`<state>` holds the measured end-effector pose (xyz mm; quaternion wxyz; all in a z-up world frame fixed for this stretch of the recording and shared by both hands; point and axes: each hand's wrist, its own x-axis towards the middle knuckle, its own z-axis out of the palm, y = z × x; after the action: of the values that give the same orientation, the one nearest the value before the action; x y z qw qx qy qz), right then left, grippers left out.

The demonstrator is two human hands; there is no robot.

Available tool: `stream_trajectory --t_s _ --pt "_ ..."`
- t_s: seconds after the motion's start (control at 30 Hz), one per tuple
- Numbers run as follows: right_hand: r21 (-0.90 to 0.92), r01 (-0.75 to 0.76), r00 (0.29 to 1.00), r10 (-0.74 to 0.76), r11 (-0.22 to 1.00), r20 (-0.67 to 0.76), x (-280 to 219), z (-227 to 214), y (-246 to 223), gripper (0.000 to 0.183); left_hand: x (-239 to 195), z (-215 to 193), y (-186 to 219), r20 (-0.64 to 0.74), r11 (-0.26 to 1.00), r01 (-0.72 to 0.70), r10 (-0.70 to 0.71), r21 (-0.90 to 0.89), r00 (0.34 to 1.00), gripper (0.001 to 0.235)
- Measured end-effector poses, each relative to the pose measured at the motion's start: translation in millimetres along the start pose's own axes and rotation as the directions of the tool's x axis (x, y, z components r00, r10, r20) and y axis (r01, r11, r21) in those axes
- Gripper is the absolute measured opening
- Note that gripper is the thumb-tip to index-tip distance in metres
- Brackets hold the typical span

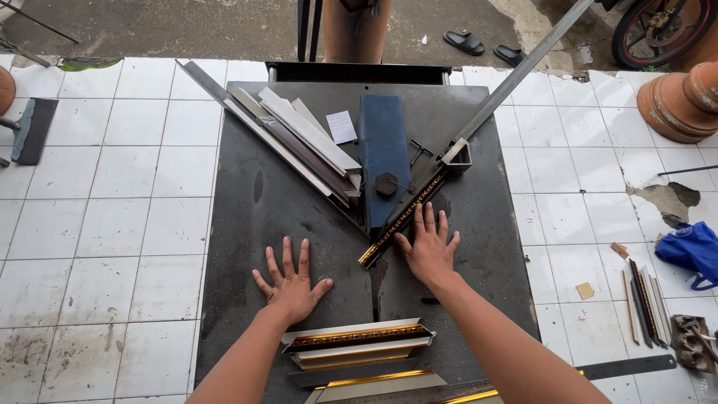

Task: Measuring and aligning frame molding pieces on a miter cutting machine for assembly.

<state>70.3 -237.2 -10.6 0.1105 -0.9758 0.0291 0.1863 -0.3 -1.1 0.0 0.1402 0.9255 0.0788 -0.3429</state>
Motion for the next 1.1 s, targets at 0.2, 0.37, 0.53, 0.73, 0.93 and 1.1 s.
stream_trajectory --t_s 0.2,0.37,0.53,0.73,0.93,1.1 --pt "0.037 -0.027 1.0 0.027 0.999 0.008 2.6 8.4 0.4 0.068 4.7 4.8 -1.7 0.002 1.0 0.001 -0.001 -0.009 1.0 0.08" --pt "0.074 -0.014 0.997 0.02 0.997 -0.068 9.2 25.7 8.7 0.07 17.4 22.5 -6.6 -0.08 1.0 -0.019 0.019 0.007 0.997 0.08" --pt "0.096 -0.021 0.995 0.03 0.995 -0.093 8.8 28.2 7.6 0.069 19.6 26.7 -7.9 -0.114 1.0 -0.018 0.02 0.018 0.993 0.079" --pt "0.12 -0.026 0.996 0.036 0.992 -0.076 2.1 15.5 4.6 0.069 8.9 15.4 -3.4 -0.08 1.0 -0.018 0.018 0.008 0.997 0.079" --pt "0.134 -0.042 0.998 0.047 0.99 -0.037 -1.6 3.9 0.6 0.067 -0.2 -0.2 2.6 -0.016 1.0 0.003 -0.003 -0.014 1.0 0.079" --pt "0.134 -0.049 0.999 0.05 0.99 -0.007 -5.2 -4.7 -2.2 0.067 2.9 -1.1 3.8 0.013 1.0 0.026 -0.026 -0.006 1.0 0.08"
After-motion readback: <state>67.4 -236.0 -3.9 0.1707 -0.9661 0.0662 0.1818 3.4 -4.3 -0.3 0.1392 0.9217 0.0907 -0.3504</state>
